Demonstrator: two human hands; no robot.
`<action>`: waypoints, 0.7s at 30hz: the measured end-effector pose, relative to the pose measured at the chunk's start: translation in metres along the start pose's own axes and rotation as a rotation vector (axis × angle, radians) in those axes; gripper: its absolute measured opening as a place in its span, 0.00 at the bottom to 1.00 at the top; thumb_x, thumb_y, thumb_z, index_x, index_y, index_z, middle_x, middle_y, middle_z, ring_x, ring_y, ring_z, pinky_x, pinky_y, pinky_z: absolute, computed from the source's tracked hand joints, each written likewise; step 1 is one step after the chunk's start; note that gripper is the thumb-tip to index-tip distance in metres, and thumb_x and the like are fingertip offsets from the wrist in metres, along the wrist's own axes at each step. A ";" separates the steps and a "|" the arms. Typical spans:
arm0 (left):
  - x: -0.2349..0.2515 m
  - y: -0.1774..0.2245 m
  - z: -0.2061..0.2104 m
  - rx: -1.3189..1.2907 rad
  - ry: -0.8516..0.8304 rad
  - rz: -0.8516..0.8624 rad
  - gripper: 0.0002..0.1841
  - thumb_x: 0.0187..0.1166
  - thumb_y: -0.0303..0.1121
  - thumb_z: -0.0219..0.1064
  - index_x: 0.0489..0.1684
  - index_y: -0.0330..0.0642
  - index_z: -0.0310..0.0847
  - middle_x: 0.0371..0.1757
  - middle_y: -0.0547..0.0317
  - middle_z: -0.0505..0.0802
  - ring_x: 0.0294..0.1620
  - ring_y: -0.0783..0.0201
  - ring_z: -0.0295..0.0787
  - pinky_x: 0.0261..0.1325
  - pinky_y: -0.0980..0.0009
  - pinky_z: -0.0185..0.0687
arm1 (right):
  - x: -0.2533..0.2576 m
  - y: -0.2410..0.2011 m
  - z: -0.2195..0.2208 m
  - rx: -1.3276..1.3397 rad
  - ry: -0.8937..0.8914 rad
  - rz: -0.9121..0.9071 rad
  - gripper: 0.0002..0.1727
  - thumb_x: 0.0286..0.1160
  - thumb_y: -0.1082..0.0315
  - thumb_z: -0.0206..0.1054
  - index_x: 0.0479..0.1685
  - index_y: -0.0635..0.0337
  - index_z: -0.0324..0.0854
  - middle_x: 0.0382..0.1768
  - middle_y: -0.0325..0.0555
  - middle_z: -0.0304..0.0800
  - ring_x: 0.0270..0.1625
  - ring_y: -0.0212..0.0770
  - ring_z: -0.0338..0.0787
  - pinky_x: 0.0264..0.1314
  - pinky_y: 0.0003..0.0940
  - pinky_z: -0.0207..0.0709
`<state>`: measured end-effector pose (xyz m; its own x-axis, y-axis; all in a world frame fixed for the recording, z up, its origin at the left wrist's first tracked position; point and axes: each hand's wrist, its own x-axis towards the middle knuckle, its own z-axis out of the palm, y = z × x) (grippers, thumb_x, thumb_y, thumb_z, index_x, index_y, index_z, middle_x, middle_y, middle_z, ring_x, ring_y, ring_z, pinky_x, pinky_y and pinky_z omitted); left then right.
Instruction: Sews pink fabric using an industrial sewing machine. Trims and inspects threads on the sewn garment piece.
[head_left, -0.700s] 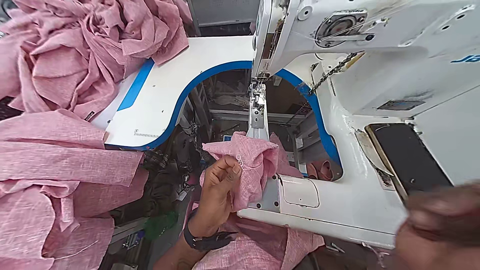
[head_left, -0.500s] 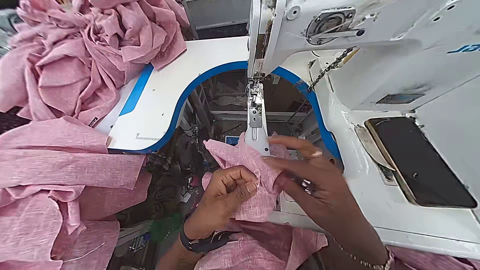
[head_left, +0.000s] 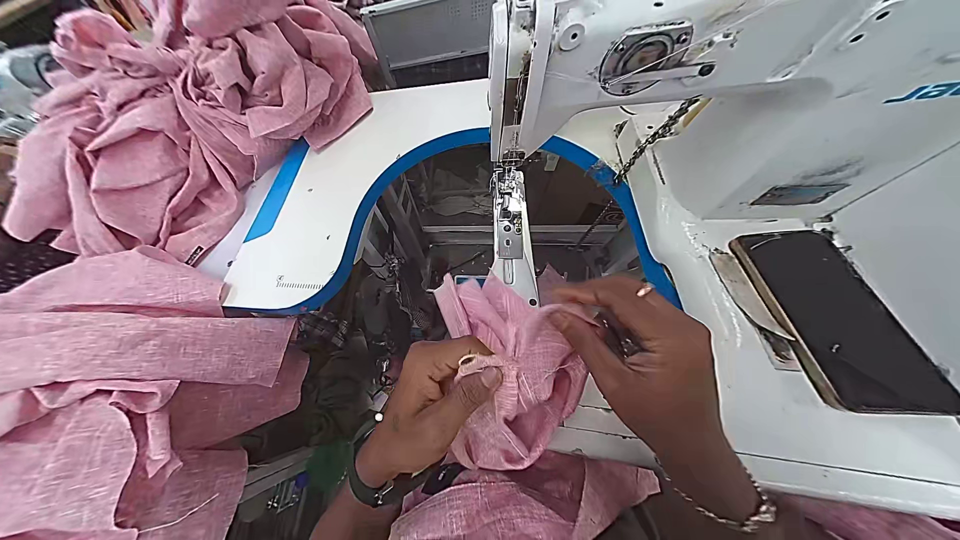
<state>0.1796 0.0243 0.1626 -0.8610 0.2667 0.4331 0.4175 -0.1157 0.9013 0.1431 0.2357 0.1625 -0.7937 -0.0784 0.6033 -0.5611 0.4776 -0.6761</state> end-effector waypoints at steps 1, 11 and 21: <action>0.001 0.000 0.003 -0.106 0.013 -0.051 0.11 0.90 0.36 0.57 0.37 0.46 0.82 0.32 0.80 0.86 0.37 0.91 0.81 0.41 0.91 0.76 | -0.002 -0.002 0.002 -0.079 0.059 -0.044 0.12 0.77 0.64 0.67 0.47 0.58 0.94 0.47 0.49 0.93 0.38 0.29 0.84 0.37 0.20 0.71; 0.004 -0.005 0.008 -0.295 0.039 -0.091 0.12 0.90 0.33 0.56 0.42 0.45 0.87 0.36 0.78 0.91 0.40 0.87 0.85 0.46 0.87 0.81 | -0.017 -0.017 0.001 0.437 -0.209 0.024 0.11 0.78 0.62 0.70 0.34 0.60 0.88 0.42 0.36 0.91 0.39 0.13 0.83 0.39 0.05 0.76; 0.001 -0.007 -0.003 -0.333 0.284 -0.062 0.13 0.88 0.31 0.58 0.38 0.44 0.90 0.34 0.73 0.92 0.37 0.84 0.87 0.45 0.85 0.83 | -0.025 0.017 -0.068 1.127 -0.153 0.378 0.10 0.84 0.54 0.63 0.47 0.40 0.90 0.44 0.25 0.95 0.29 0.15 0.88 0.25 0.08 0.78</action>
<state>0.1748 0.0222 0.1563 -0.9467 0.0146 0.3219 0.2860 -0.4223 0.8602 0.1694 0.3056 0.1641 -0.9295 -0.2379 0.2818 -0.1162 -0.5363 -0.8360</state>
